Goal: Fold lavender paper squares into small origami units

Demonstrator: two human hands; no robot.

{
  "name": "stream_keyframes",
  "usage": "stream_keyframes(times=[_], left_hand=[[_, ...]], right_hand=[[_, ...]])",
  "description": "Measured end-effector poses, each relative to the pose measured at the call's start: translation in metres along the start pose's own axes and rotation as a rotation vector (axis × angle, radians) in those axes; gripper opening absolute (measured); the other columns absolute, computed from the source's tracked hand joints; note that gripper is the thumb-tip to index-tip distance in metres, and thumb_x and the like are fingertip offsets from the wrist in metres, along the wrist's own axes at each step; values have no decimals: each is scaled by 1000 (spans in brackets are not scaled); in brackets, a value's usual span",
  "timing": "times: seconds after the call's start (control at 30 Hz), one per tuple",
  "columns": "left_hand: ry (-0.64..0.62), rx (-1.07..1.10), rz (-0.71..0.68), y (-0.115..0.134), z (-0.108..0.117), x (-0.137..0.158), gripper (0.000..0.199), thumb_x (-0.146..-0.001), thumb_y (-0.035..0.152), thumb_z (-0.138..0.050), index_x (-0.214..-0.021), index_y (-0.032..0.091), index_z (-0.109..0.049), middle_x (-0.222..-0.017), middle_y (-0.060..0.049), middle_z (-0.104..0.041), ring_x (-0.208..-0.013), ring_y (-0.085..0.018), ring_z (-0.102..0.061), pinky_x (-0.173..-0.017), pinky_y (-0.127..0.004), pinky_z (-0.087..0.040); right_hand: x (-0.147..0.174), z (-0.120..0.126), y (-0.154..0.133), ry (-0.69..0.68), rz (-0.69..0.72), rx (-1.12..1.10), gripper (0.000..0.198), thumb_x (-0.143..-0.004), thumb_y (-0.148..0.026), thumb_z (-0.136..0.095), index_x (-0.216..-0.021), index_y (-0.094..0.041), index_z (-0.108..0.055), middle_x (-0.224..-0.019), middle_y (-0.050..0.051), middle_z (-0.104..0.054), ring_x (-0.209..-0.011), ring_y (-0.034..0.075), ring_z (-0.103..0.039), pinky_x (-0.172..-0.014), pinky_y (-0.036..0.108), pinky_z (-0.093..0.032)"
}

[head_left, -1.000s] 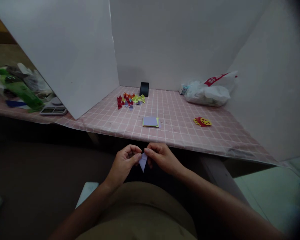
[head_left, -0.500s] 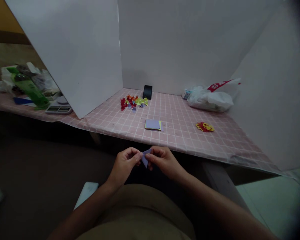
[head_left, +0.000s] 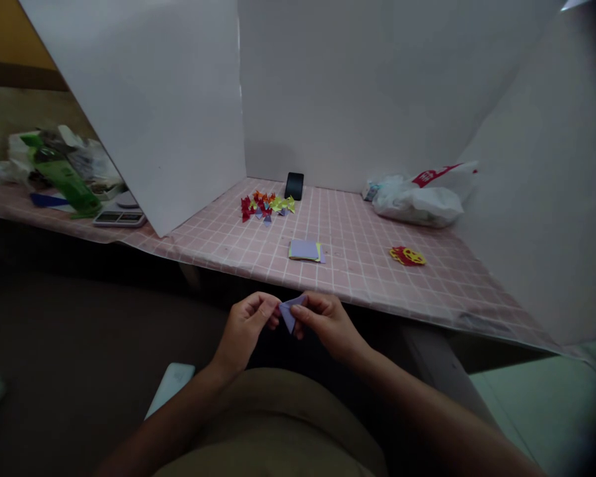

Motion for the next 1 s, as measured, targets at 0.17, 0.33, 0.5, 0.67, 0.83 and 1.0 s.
stream_keyframes(times=[0.17, 0.33, 0.5, 0.67, 0.83, 1.0], left_hand=[[-4, -91, -19, 2, -2, 1, 21, -81, 33, -69, -70, 15, -67, -62, 1, -60, -62, -13, -54, -62, -25, -44], [-38, -169, -23, 2, -2, 3, 19, -81, 31, -66, -69, 16, -66, -64, 0, -60, -63, -13, -53, -61, -25, -42], [-91, -185, -10, 3, -3, 5, 19, -80, 31, -67, -69, 16, -65, -65, 0, -61, -63, -13, -52, -61, -24, -41], [-99, -61, 62, -1, -2, 1, 21, -81, 32, -69, -69, 15, -65, -61, 2, -56, -59, -10, -47, -59, -22, -38], [-58, 311, 240, -11, -1, -3, 30, -74, 38, -78, -68, 14, -63, -60, 3, -53, -55, -7, -43, -54, -19, -36], [-106, 495, 325, -13, -6, -1, 32, -69, 36, -85, -68, 12, -65, -60, 2, -54, -54, -6, -44, -51, -17, -36]], right_hand=[[1, -3, -3, -38, 36, 46, 27, -86, -39, -67, -70, -17, -62, -61, -1, -62, -54, 11, -56, -55, 25, -43], [1, -4, -2, -31, 17, 7, 25, -84, -41, -70, -78, -18, -62, -65, 0, -66, -56, 12, -60, -56, 25, -46], [4, -4, -3, 9, 64, 173, 31, -88, -40, -64, -68, -17, -60, -56, 0, -62, -52, 12, -56, -51, 24, -41], [1, 2, -6, 79, 8, 105, 36, -90, -44, -60, -65, -18, -56, -53, -1, -59, -46, 10, -53, -47, 23, -40], [-1, 4, -8, 81, 47, -116, 33, -90, -45, -62, -73, -18, -56, -58, -4, -59, -48, 10, -57, -54, 24, -48], [2, -6, -2, -58, -44, -226, 29, -83, -41, -73, -79, -17, -58, -63, -3, -62, -50, 9, -59, -51, 23, -49]])
Point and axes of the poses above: each hand's wrist, its own x-axis away from the middle knuckle, its own z-axis out of the back of the hand, y = z × x, the point moved 1 cm from there along -x, towards the middle knuckle
